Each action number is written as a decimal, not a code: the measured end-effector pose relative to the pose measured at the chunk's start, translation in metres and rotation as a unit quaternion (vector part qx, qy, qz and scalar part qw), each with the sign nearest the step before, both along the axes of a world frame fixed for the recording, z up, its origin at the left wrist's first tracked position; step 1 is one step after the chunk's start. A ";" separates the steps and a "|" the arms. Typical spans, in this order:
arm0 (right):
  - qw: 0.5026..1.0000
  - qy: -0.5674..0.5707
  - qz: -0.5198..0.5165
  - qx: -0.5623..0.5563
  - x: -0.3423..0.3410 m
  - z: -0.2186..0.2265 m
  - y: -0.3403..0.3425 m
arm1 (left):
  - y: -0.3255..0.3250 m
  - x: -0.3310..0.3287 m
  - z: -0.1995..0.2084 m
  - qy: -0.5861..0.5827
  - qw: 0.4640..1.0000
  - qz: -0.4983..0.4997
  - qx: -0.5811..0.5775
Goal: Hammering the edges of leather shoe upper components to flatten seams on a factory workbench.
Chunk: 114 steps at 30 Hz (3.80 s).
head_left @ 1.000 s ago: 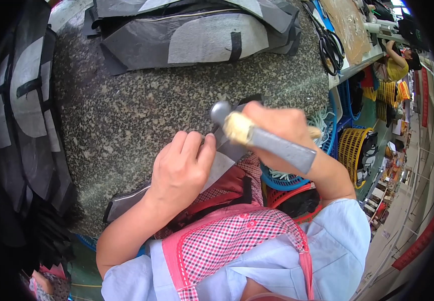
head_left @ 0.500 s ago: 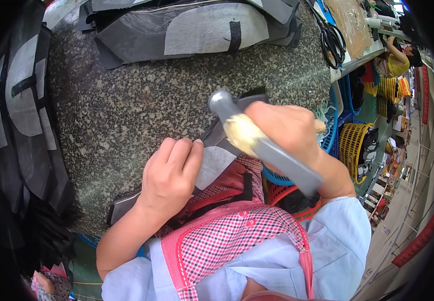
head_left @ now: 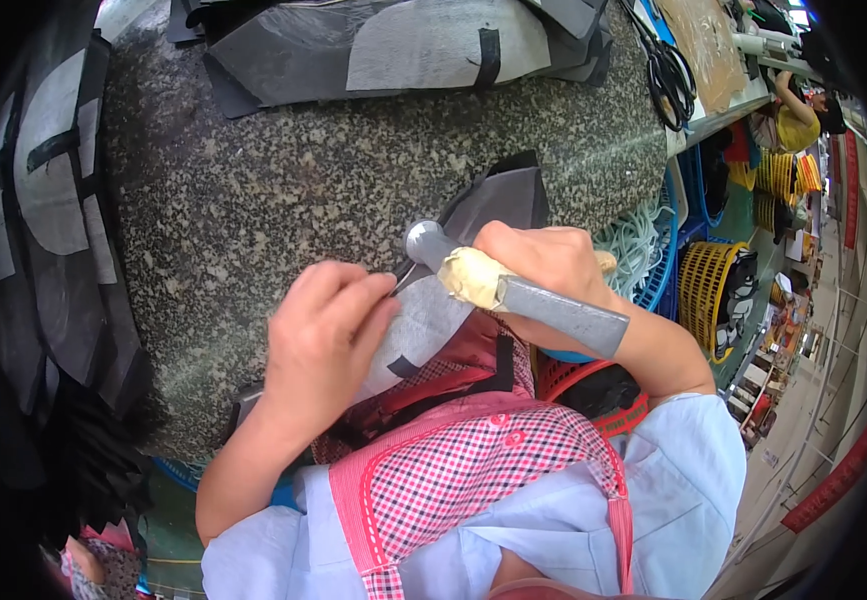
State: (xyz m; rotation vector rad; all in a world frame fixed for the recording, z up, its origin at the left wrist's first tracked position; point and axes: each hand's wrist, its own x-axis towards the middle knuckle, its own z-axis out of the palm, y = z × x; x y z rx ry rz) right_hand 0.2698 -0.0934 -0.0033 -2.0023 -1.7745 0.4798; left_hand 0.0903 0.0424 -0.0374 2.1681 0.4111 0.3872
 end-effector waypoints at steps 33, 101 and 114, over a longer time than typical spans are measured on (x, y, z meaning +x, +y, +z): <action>0.995 -0.080 0.038 0.043 -0.015 0.007 0.016 | -0.013 -0.032 -0.016 -0.065 0.974 -0.023 0.214; 0.996 -0.039 0.042 -0.062 -0.029 0.018 0.030 | 0.018 -0.039 -0.010 -0.053 0.997 -0.036 0.044; 0.996 -0.031 0.038 -0.079 -0.039 0.021 0.040 | 0.027 -0.053 -0.012 -0.053 0.981 -0.025 0.185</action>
